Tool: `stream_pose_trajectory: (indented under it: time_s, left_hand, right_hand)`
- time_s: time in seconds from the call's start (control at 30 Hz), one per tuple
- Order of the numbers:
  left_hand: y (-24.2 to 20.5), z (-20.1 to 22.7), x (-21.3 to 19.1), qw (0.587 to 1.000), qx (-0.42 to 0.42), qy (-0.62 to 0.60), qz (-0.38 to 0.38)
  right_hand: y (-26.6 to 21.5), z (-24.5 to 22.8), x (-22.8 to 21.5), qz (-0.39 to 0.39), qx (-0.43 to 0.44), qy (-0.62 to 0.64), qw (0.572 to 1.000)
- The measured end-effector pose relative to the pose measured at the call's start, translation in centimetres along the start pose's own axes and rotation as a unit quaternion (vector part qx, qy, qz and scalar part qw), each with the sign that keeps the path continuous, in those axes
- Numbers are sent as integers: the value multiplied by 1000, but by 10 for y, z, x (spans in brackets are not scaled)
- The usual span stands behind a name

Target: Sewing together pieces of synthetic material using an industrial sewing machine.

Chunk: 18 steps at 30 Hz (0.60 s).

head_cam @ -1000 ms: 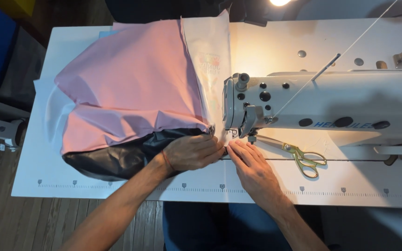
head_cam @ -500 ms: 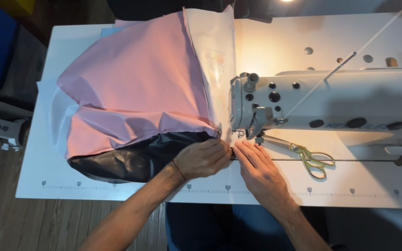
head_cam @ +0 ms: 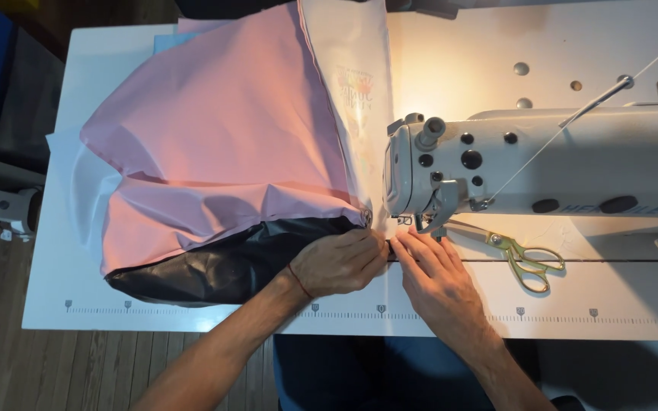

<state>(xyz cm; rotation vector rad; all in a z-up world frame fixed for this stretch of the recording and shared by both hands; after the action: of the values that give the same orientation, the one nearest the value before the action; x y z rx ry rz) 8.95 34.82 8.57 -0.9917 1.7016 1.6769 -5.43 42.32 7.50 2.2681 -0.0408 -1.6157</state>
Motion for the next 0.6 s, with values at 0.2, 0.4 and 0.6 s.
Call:
stream_pose_trajectory:
  time_s: [0.2, 0.4, 0.6]
  left_hand:
    - [-1, -1, 0, 1000, 5, 21, -21]
    - [3, -1, -1, 998, 11, 57, -30]
    - [7, -1, -2, 995, -5, 96, -39]
  right_hand:
    - [0, -1, 0, 6, 2, 15, 1000]
    - [-1, 2, 1, 8, 7, 11, 1000]
    - [1, 2, 0, 12, 8, 12, 1000]
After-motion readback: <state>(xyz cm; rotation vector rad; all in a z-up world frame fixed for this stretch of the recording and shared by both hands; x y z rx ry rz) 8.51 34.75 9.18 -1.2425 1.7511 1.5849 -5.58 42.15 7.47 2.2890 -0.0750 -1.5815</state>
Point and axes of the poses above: each hand's wrist, its own y-axis towards the middle knuckle, its own x-axis out of the palm, z = x × y, the point moved 5 cm from there along y, towards the middle knuckle, and after that the axes turned 2 degrees about z, right-handed, at the moved point
